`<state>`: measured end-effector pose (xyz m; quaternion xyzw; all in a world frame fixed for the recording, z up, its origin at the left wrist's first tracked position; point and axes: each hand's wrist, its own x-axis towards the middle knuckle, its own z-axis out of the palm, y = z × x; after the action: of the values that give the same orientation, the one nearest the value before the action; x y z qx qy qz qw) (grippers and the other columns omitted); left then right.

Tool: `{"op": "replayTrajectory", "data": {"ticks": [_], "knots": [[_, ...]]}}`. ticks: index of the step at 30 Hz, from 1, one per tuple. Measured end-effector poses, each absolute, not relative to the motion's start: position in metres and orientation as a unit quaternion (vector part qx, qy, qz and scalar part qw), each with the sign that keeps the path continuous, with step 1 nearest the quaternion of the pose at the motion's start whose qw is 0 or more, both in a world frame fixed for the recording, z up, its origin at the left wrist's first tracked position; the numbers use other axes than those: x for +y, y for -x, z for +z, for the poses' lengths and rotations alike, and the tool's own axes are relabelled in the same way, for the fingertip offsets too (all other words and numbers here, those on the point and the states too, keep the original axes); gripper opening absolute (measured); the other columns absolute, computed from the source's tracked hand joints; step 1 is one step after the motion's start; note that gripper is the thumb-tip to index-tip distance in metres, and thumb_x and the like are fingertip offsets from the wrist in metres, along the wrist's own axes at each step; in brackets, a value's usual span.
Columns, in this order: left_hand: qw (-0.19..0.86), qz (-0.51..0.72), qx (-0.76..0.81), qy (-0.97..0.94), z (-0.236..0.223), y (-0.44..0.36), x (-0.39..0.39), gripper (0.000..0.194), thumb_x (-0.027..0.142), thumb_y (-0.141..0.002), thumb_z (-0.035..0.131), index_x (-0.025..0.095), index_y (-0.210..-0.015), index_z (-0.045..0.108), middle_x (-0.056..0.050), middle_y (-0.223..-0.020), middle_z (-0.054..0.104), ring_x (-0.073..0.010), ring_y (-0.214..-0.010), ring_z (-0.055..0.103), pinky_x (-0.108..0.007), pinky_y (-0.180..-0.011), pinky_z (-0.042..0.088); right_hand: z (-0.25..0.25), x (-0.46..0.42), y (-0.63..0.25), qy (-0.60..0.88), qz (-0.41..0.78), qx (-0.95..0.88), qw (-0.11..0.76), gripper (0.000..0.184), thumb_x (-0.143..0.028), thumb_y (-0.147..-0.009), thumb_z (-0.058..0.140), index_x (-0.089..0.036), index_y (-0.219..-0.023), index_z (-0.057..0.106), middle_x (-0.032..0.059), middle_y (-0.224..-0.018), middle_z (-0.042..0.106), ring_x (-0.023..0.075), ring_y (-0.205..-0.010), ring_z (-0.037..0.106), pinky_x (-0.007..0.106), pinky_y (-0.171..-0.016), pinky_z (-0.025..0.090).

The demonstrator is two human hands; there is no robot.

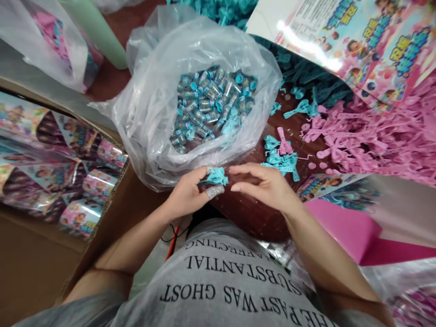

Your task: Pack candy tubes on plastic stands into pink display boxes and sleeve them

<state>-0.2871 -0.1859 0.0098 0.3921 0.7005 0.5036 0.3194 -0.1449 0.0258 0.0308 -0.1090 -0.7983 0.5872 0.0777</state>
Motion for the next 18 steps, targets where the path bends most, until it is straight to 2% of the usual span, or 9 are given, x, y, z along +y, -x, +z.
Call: {"op": "replayTrajectory", "data": {"ticks": [2, 4, 7, 10, 13, 16, 18], "knots": [[0.320, 0.541, 0.699, -0.340, 0.015, 0.293, -0.193, 0.025, 0.040, -0.098, 0.069, 0.019, -0.112, 0.073, -0.006, -0.107, 0.077, -0.0185, -0.092, 0.069, -0.029, -0.084, 0.055, 0.033, 0.044, 0.173, 0.112, 0.532, -0.830, 0.129, 0.033, -0.046, -0.093, 0.078, -0.027, -0.121, 0.077, 0.0041, -0.113, 0.081, 0.0204, -0.099, 0.077, 0.036, -0.091, 0.064], [0.311, 0.559, 0.706, -0.303, 0.017, 0.296, -0.194, 0.027, 0.044, -0.102, 0.064, 0.019, -0.105, 0.075, -0.005, -0.102, 0.077, -0.0184, -0.090, 0.068, -0.029, -0.084, 0.054, 0.023, 0.062, 0.215, 0.112, 0.426, -0.878, 0.190, 0.027, -0.042, -0.100, 0.069, -0.025, -0.120, 0.076, 0.0058, -0.114, 0.079, 0.0223, -0.106, 0.074, 0.041, -0.100, 0.060], [0.301, 0.553, 0.715, -0.306, 0.011, 0.297, -0.186, 0.028, 0.043, -0.102, 0.065, 0.020, -0.095, 0.078, -0.002, -0.090, 0.076, -0.0171, -0.086, 0.066, -0.027, -0.082, 0.051, -0.006, 0.081, 0.283, 0.118, 0.303, -0.927, 0.187, 0.026, -0.035, -0.103, 0.064, -0.019, -0.122, 0.072, 0.0109, -0.121, 0.073, 0.0281, -0.118, 0.069, 0.050, -0.106, 0.055], [0.296, 0.571, 0.709, -0.288, 0.002, 0.297, -0.176, 0.028, 0.046, -0.097, 0.072, 0.019, -0.095, 0.081, -0.001, -0.088, 0.077, -0.0165, -0.083, 0.065, -0.027, -0.081, 0.051, -0.024, 0.087, 0.321, 0.208, 0.251, -0.937, 0.125, 0.028, -0.027, -0.100, 0.064, -0.012, -0.122, 0.068, 0.0181, -0.125, 0.068, 0.0342, -0.120, 0.067, 0.056, -0.104, 0.053], [0.300, 0.584, 0.708, -0.259, -0.001, 0.299, -0.177, 0.029, 0.048, -0.091, 0.079, 0.019, -0.096, 0.084, -0.001, -0.089, 0.078, -0.0172, -0.083, 0.066, -0.027, -0.082, 0.053, -0.014, 0.084, 0.305, 0.195, 0.267, -0.940, 0.087, 0.025, -0.021, -0.096, 0.066, -0.015, -0.120, 0.068, 0.0148, -0.119, 0.072, 0.0311, -0.112, 0.069, 0.051, -0.102, 0.054], [0.331, 0.581, 0.698, -0.256, 0.002, 0.303, -0.183, 0.026, 0.045, -0.091, 0.079, 0.021, -0.099, 0.085, -0.002, -0.093, 0.080, -0.0180, -0.086, 0.068, -0.029, -0.085, 0.054, 0.013, 0.076, 0.252, 0.105, 0.368, -0.917, 0.113, 0.026, -0.026, -0.094, 0.072, -0.020, -0.119, 0.070, 0.0070, -0.113, 0.076, 0.0234, -0.100, 0.071, 0.040, -0.094, 0.057], [0.347, 0.576, 0.690, -0.269, 0.006, 0.304, -0.183, 0.024, 0.043, -0.093, 0.077, 0.021, -0.100, 0.085, -0.003, -0.094, 0.081, -0.0179, -0.086, 0.069, -0.029, -0.085, 0.054, 0.029, 0.067, 0.217, 0.037, 0.440, -0.891, 0.108, 0.027, -0.031, -0.096, 0.073, -0.022, -0.121, 0.072, 0.0048, -0.114, 0.078, 0.0208, -0.100, 0.073, 0.035, -0.091, 0.058]]}}
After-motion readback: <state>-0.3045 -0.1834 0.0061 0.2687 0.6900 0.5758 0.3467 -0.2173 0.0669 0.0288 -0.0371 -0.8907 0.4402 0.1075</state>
